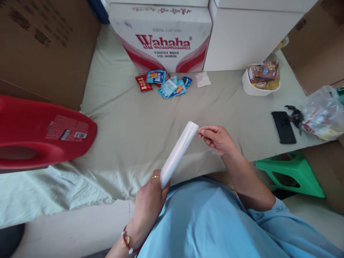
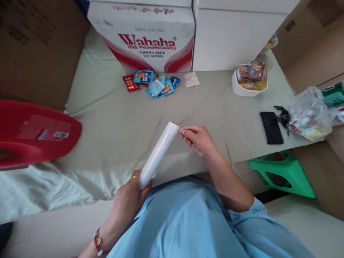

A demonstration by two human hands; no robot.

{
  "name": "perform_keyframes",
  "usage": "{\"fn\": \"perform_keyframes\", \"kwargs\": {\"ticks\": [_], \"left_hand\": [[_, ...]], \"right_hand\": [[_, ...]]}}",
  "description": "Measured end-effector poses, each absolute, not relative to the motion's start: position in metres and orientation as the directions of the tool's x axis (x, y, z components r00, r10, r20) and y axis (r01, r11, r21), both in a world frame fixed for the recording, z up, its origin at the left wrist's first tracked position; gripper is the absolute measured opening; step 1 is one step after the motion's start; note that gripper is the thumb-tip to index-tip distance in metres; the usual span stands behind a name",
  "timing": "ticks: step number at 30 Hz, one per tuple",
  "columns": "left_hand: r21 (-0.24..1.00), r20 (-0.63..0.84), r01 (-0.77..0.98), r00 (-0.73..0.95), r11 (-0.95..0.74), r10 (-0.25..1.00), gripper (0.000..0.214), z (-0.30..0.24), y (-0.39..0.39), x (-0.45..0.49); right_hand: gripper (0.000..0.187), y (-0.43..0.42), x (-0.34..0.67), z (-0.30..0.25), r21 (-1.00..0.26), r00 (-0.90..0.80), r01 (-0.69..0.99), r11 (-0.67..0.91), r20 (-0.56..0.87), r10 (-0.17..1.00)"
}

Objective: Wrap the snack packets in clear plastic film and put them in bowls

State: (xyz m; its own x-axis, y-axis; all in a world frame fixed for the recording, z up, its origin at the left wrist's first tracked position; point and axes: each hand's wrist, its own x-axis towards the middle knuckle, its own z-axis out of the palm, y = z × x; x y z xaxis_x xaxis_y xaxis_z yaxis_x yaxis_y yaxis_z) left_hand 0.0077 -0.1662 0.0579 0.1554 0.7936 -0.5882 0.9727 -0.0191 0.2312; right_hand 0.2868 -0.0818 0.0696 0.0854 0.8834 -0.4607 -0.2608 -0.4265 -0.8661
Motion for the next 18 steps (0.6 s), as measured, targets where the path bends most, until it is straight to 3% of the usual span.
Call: {"fn": "perform_keyframes", "kwargs": {"ticks": [12,18], "left_hand": [[0.046,-0.609,0.998,0.054,-0.033,0.791,0.012,0.074,-0.161,0.015],[0.098,-0.603,0.995,0.067,-0.009,0.795,0.012,0.071,-0.164,0.016]], "right_hand": [[0.041,-0.081,0.287,0.066,-0.828,0.066,-0.299,-0.474,-0.513,0.856],[0.033,-0.079,0.282,0.06,-0.859,0.093,-0.284,-0.426,-0.467,0.879]]}}
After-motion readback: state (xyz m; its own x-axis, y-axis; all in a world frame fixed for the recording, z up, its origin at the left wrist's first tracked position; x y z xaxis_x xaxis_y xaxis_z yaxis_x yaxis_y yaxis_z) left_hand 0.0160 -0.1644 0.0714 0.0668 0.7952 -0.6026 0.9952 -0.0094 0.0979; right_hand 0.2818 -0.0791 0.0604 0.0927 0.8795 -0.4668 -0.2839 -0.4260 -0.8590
